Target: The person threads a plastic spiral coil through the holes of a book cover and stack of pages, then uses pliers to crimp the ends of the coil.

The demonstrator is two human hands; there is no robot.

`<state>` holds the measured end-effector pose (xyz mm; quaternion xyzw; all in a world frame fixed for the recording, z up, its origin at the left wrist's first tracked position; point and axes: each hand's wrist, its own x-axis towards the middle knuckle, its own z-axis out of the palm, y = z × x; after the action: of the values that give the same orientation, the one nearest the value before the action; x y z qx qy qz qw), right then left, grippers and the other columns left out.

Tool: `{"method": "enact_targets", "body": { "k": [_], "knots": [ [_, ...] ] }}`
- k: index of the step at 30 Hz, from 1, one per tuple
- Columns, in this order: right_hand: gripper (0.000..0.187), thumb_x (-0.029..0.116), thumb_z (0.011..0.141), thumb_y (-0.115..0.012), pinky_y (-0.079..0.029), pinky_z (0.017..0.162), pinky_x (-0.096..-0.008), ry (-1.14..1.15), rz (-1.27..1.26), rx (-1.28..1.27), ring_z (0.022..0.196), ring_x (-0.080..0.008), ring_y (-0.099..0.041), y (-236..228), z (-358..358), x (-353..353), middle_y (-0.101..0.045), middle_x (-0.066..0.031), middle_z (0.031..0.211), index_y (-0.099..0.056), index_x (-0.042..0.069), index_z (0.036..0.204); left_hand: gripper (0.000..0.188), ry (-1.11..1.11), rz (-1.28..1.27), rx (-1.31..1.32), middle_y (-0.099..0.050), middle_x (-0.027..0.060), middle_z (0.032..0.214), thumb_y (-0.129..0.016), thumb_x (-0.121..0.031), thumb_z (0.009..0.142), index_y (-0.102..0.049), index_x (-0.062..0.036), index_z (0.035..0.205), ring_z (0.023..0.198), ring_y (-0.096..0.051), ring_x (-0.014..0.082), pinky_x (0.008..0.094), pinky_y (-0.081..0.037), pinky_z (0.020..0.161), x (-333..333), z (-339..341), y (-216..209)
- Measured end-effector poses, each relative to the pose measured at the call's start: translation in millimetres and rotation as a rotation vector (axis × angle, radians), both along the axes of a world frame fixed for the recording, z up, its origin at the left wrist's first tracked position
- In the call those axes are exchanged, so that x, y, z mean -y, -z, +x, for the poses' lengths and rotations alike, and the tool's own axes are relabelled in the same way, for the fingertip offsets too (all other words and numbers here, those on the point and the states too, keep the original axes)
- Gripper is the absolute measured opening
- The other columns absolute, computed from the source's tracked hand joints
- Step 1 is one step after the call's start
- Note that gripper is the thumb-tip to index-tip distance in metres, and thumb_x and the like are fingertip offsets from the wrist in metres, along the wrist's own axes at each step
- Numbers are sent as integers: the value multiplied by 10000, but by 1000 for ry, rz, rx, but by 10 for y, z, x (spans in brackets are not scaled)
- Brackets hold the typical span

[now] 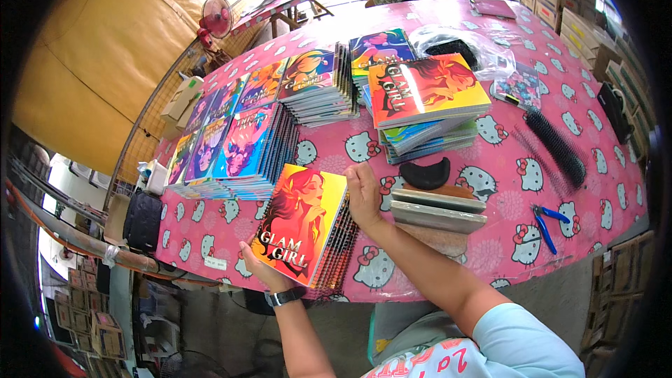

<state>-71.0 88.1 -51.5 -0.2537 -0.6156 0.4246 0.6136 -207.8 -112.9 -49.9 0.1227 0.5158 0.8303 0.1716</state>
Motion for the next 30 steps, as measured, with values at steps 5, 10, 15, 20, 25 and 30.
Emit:
{"method": "enact_targets", "body": {
  "k": [5, 10, 15, 20, 25, 30],
  "knots": [
    [533, 361, 942, -499, -318, 1000, -407, -172, -341, 249, 1182, -350, -412, -202, 381, 351, -440, -227, 1242, -357, 8, 1316, 786, 334, -68, 72, -580, 129, 1236, -289, -657, 924, -488, 17, 1274, 1053, -592, 250, 393, -456, 931, 229, -285, -85],
    [929, 441, 936, -511, -147, 1140, -373, -925, -927, 212, 1414, -305, -132, -539, 1050, 1043, -56, -219, 1531, 97, -28, 1458, 879, 690, -293, 155, -568, 117, 1269, -295, -731, 870, -468, 8, 1311, 1127, -561, 248, 408, -427, 972, 392, -654, -105],
    [980, 512, 915, -506, -52, 1153, -361, -945, -877, 44, 1424, -318, -34, -447, 853, 1229, -82, -284, 1504, 34, -136, 1414, 904, 751, -285, 19, -578, 122, 1254, -313, -743, 849, -478, 30, 1290, 1120, -567, 225, 390, -432, 969, 479, -516, -89],
    [981, 521, 888, -555, -207, 1120, -379, -830, -686, 288, 1377, -318, -248, -373, 827, 1282, -281, -316, 1423, -63, -162, 1391, 876, 646, -44, 158, -575, 130, 1256, -293, -714, 875, -491, 41, 1271, 1161, -535, 220, 388, -397, 1003, 381, -249, -94],
    [611, 377, 916, -573, -415, 953, -375, -509, -436, 402, 1112, -289, -559, -171, 1075, 478, -582, -214, 1166, -393, -58, 1306, 741, 51, 159, 175, -540, 115, 1280, -229, -601, 961, -499, 22, 1256, 1117, -547, 234, 391, -410, 981, 80, 263, 6],
    [490, 389, 960, -487, -447, 885, -342, -201, -279, 240, 1014, -244, -588, 71, 412, 52, -616, -194, 1109, -505, -6, 1248, 622, -261, 121, 83, -560, 95, 1181, -207, -538, 988, -530, -38, 1166, 1049, -569, 222, 409, -446, 938, -86, 465, 83]
  ]
}}
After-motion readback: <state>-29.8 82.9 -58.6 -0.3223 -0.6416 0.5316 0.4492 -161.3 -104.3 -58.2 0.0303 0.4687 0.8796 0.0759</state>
